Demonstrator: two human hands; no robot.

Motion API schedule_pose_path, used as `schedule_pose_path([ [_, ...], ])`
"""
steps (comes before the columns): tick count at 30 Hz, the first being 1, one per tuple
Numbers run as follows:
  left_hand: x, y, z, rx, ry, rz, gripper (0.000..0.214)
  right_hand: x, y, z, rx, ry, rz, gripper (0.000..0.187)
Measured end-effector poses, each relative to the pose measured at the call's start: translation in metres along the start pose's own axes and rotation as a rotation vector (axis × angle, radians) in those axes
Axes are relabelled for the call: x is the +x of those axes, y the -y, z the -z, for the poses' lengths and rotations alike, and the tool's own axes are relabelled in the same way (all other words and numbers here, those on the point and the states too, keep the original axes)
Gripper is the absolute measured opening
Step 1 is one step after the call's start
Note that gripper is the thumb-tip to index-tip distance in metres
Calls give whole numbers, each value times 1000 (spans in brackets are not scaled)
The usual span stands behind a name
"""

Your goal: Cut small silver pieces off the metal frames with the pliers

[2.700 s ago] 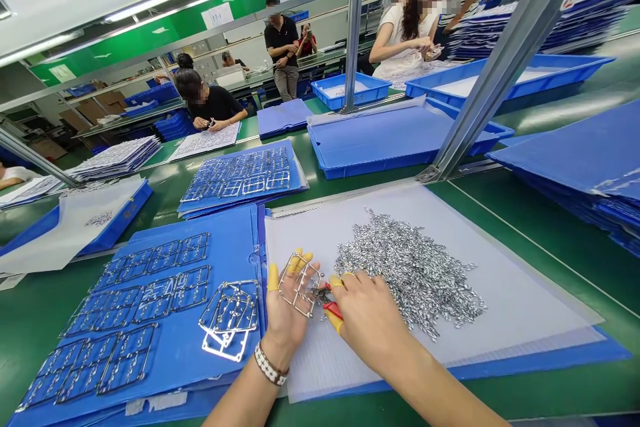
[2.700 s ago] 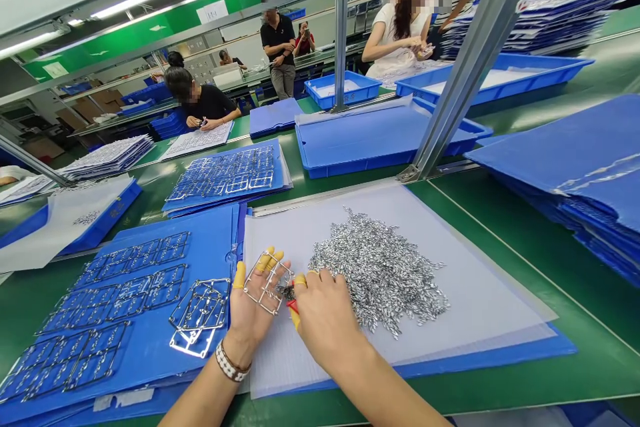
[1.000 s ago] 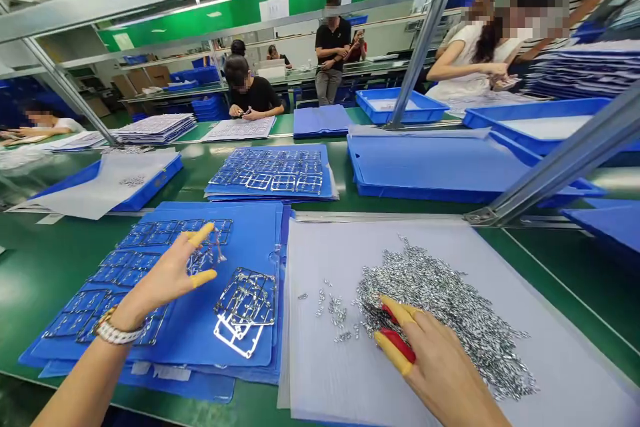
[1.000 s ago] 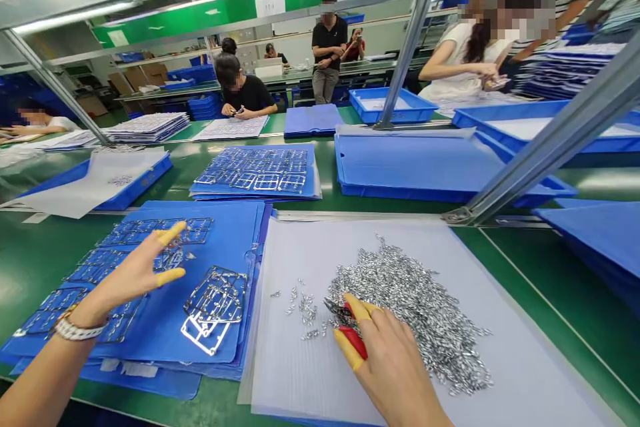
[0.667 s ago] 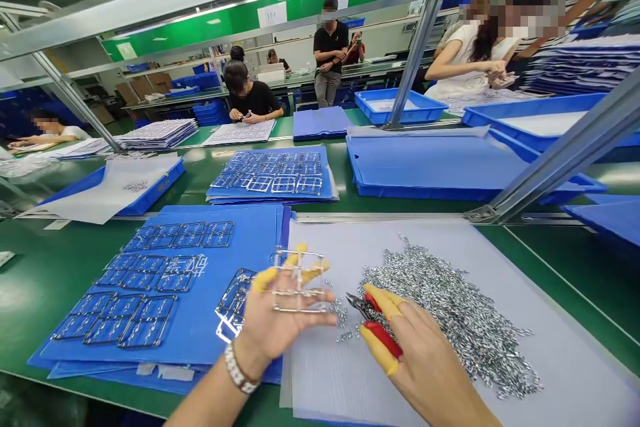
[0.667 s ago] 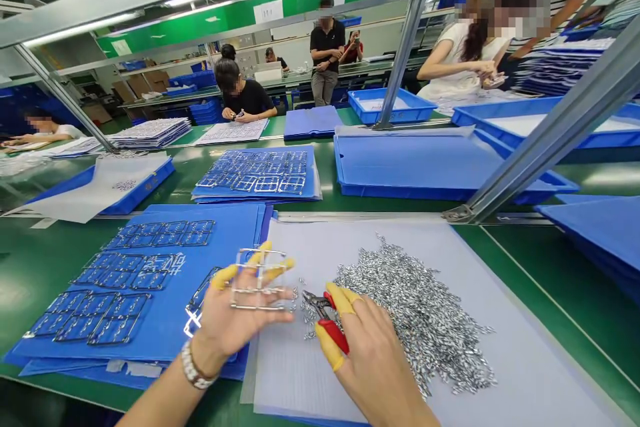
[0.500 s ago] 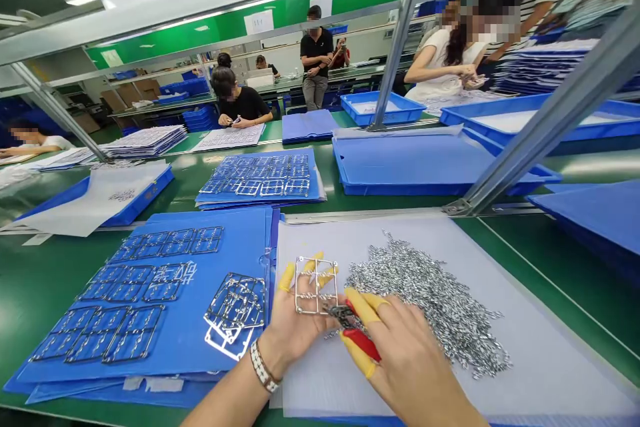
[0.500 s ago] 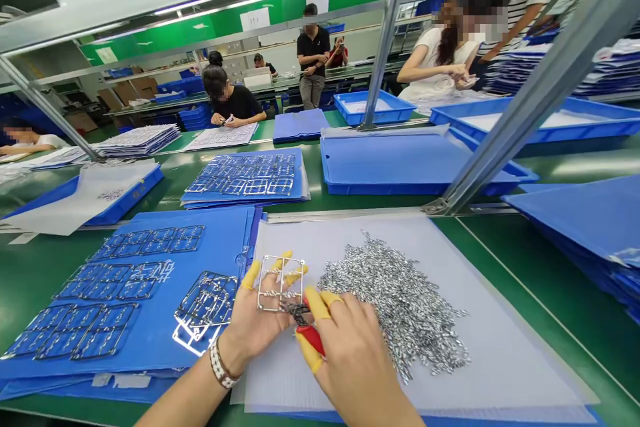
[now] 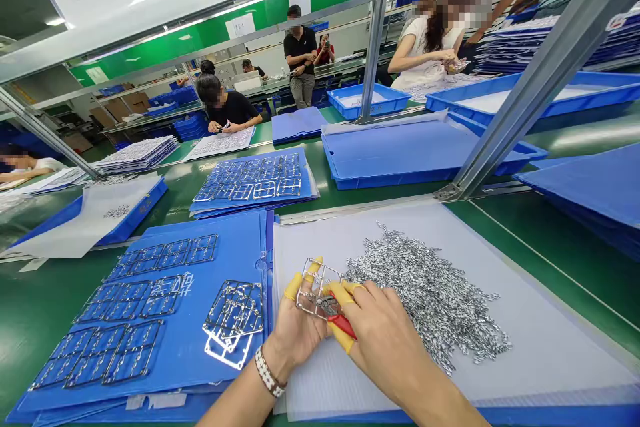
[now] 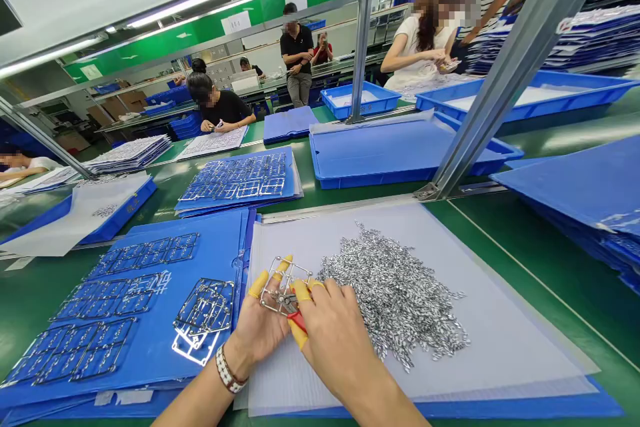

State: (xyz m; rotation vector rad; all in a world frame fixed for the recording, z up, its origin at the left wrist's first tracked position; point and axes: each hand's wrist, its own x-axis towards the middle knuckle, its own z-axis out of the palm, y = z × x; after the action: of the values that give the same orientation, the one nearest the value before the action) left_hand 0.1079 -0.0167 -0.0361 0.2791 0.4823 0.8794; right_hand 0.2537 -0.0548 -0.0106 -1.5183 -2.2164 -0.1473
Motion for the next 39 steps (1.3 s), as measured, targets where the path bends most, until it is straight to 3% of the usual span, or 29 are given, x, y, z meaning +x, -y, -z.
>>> schedule_pose_path([
  [13, 2, 6, 3, -16, -46, -78, 46, 8, 9, -4, -150, 58, -11, 25],
  [22, 2, 6, 3, 5, -163, -119, 40, 15, 18, -1, -213, 152, -38, 24],
  [26, 1, 6, 5, 69, -144, -144, 43, 14, 16, 1, -209, 165, -26, 18],
  [33, -2, 5, 1, 147, -55, -90, 53, 20, 0, 12, -211, 129, -119, 27],
  [39, -3, 6, 0, 152, -51, -73, 53, 30, -1, 7, -216, 162, -115, 26],
])
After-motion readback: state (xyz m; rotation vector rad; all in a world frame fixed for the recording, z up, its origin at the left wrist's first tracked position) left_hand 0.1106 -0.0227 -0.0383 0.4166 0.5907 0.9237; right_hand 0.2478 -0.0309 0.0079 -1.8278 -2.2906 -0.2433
